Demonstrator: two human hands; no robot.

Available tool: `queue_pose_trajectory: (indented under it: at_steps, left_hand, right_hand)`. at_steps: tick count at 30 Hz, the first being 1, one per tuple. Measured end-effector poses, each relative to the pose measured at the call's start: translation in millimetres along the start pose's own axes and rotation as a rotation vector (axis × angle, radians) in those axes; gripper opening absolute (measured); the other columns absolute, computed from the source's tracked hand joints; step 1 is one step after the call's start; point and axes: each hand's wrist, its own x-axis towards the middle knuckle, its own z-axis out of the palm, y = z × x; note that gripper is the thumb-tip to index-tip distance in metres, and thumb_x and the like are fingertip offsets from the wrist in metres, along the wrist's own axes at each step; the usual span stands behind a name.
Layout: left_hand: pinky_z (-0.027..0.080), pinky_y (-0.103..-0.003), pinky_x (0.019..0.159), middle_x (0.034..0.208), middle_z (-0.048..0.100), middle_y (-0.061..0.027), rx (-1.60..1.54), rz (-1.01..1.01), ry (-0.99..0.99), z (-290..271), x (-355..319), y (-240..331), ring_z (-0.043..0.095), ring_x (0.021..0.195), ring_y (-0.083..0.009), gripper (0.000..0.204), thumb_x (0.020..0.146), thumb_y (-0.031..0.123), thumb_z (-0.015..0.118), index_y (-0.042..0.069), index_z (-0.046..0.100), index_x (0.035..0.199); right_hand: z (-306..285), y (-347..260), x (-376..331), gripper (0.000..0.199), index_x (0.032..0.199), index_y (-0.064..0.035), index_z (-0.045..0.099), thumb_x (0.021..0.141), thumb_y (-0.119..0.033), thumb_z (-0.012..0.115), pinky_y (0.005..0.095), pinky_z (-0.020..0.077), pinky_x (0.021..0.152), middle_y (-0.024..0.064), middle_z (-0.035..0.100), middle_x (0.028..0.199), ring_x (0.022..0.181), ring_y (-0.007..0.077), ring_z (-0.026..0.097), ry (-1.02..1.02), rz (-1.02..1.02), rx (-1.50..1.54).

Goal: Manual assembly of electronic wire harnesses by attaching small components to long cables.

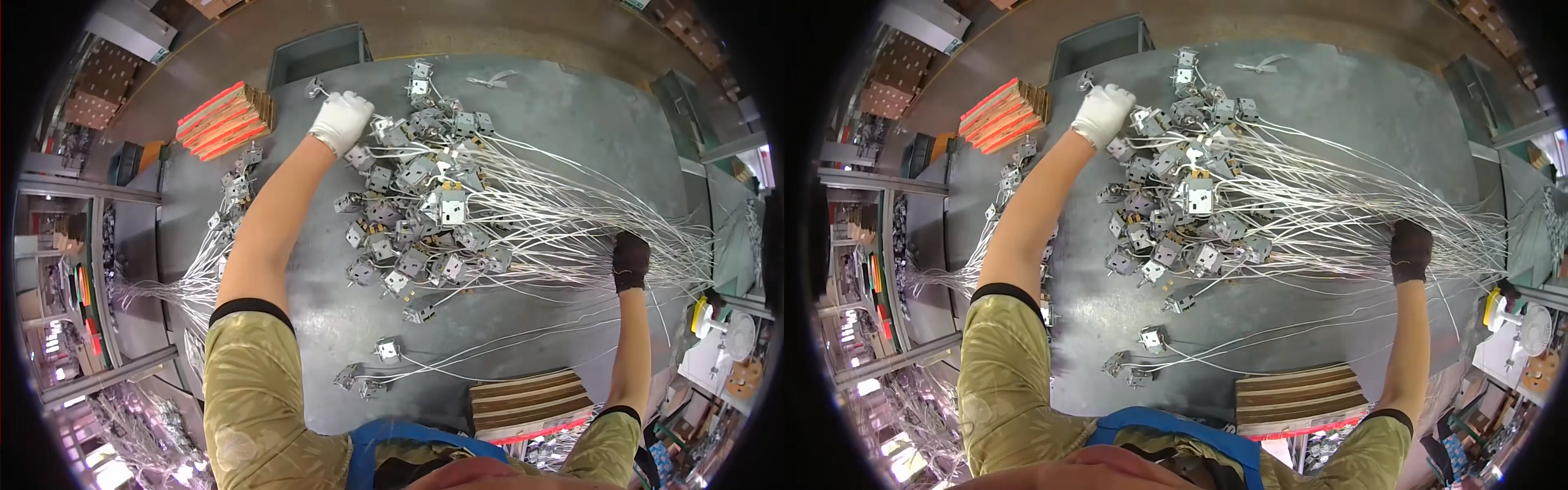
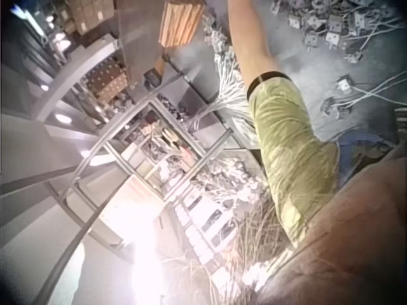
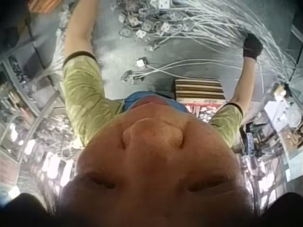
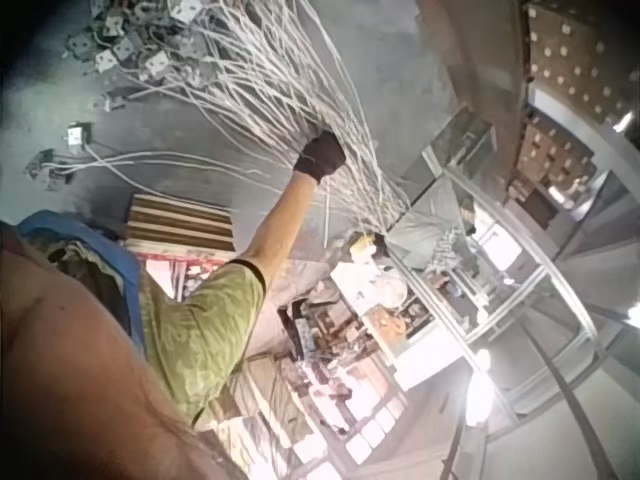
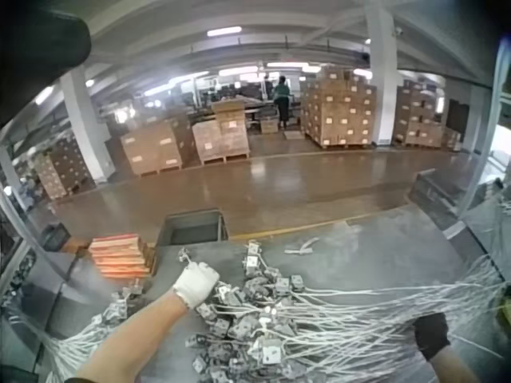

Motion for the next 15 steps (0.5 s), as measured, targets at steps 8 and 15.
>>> queue_pose_trajectory:
  at_steps: [8,15]
  left_hand:
    - [0.058,-0.038,0.061,0.09,0.066,-0.0068,0.418,-0.132,0.14,-84.7,-16.3,-109.1,0.069,0.073,-0.0268,0.008,0.084,0.012,0.062,0.015,0.064,0.091]
    - [0.058,-0.039,0.074,0.095,0.066,-0.0053,0.709,-0.271,0.192,-196.5,-107.0,-223.6,0.068,0.098,-0.0242,0.016,0.085,0.012,0.06,0.013,0.063,0.101]
  right_hand:
    - [-6.3,-1.4,-12.7,0.011,0.089,-0.0147,0.075,0.087,-0.014,0.064,0.0422,0.0568,0.08,0.0079,0.073,0.093,0.092,0.0282,0.072,-0.007,0.104,-0.078]
    - [-45.4,-22.5,-21.2,0.014,0.094,-0.0124,0.075,0.09,-0.014,0.061,0.0404,0.0573,0.084,0.01,0.073,0.099,0.097,0.0286,0.072,-0.148,0.166,-0.235]
